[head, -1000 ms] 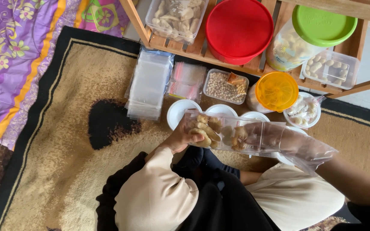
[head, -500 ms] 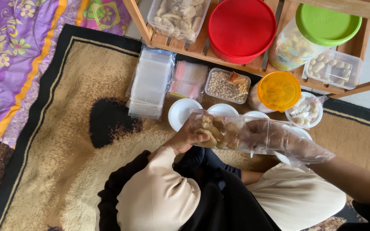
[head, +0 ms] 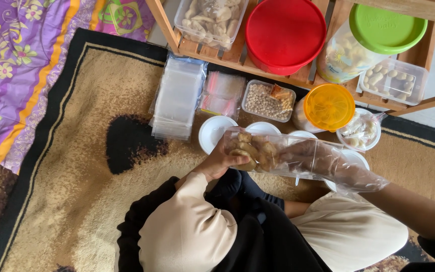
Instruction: Packing various food items and ingredients into plastic zip-lock bags for storage or sale.
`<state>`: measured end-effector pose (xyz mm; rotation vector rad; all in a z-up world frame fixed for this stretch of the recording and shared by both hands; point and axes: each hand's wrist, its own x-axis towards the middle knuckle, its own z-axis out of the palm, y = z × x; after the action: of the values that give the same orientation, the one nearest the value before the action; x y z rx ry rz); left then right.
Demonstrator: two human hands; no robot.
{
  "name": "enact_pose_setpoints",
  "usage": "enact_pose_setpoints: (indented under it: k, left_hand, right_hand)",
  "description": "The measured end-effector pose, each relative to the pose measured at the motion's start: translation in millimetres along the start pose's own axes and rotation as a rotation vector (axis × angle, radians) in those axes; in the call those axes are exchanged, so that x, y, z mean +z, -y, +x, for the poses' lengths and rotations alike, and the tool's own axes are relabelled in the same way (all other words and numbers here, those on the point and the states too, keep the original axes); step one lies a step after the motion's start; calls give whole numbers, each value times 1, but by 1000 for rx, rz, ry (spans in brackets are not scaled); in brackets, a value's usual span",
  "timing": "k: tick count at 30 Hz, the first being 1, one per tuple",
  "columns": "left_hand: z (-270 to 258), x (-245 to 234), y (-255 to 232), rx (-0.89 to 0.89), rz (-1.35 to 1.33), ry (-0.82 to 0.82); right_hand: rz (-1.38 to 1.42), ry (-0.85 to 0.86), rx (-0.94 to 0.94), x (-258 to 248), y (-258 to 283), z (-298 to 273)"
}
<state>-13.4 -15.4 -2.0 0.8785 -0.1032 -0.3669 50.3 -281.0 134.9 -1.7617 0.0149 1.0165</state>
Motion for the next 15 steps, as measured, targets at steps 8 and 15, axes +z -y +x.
enact_pose_setpoints:
  k: [8, 15]
  left_hand:
    - [3, 12, 6, -1, -21, 41]
    - [9, -5, -9, 58, -108, -18]
  right_hand:
    - [-118, -93, 1, 4, 6, -5]
    - [319, 48, 123, -3, -34, 15]
